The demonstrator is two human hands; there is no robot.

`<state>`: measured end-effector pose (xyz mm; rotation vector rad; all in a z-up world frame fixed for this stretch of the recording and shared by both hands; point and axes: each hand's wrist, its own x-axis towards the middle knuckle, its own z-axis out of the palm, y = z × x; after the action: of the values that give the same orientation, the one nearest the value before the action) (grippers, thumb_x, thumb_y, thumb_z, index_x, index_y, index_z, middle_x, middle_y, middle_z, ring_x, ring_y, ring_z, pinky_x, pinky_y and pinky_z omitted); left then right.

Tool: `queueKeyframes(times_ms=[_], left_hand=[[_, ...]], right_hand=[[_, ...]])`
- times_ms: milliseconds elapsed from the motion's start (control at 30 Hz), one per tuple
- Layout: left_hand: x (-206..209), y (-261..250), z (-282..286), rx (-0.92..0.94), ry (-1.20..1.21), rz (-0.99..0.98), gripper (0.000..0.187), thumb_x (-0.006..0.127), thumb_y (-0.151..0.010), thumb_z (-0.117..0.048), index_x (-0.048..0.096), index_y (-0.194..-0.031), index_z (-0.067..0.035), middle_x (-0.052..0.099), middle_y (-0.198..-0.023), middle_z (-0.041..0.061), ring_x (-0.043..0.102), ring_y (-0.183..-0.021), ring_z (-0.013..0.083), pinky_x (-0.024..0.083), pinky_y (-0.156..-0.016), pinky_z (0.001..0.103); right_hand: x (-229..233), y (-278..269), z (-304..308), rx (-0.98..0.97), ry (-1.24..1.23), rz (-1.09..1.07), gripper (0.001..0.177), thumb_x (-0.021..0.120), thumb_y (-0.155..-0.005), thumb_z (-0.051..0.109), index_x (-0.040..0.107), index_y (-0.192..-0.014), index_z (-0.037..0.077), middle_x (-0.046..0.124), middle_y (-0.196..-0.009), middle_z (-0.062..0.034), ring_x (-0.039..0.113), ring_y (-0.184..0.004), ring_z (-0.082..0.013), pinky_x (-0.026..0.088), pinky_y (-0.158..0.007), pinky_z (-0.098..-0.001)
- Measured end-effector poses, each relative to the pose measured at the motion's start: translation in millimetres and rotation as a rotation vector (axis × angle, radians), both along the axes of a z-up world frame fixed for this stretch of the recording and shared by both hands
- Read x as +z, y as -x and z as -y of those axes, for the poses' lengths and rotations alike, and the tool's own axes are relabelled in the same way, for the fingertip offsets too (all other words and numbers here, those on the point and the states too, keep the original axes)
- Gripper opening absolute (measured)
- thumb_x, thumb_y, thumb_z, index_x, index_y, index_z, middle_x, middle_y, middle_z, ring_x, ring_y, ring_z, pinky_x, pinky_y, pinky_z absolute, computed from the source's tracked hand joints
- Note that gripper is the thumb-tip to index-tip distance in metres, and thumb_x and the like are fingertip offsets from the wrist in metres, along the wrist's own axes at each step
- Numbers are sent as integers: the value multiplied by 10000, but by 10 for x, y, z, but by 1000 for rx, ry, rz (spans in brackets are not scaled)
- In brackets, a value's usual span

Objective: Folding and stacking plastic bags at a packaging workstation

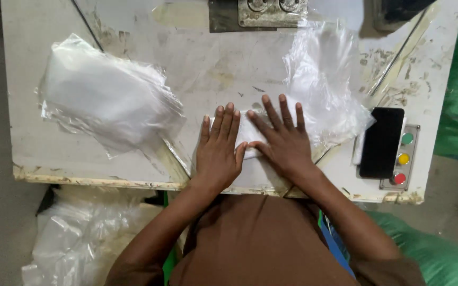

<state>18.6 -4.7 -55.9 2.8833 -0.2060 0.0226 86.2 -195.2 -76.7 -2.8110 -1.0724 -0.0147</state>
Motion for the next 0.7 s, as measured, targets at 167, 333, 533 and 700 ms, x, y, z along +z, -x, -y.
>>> queueKeyframes(times_ms=[167,333,533,700], left_hand=[[-118,-41,-75,25,85,89,624,429,-1076,-333,290,-1638,-97,275,-1659,166,275,-1532,369,170,-1269,526],[187,93,-1,155,38,-219,1027,784,-817,-539,379,-1543,65,687,-865,195,654,-832,359,543,-719,440],[102,-233,-78,-1,81,20,543,852,-784,-331,657,-1232,-92,588,-1028,71,575,-955,279,487,-726,388],[-120,-200,-13,-135,233,-71,383,873,-733,-279,629,-974,-109,529,-920,73,553,-921,343,484,-732,449]], right_hand=[[231,-101,34,-147,143,94,719,259,-1032,707,389,-1620,313,118,-1768,-33,-12,-1613,-333,-70,-1283,-529],[-10,300,63,-79,-153,-2,503,468,-1068,436,561,-1478,159,483,-1557,-56,463,-1382,-293,369,-1044,-423],[297,19,60,26,-312,-157,426,563,-1046,291,580,-1431,109,566,-1386,-99,532,-1326,-306,448,-992,-385],[60,-56,92,145,-197,-278,312,655,-951,270,608,-1223,125,583,-1200,-82,554,-1133,-294,452,-904,-420]])
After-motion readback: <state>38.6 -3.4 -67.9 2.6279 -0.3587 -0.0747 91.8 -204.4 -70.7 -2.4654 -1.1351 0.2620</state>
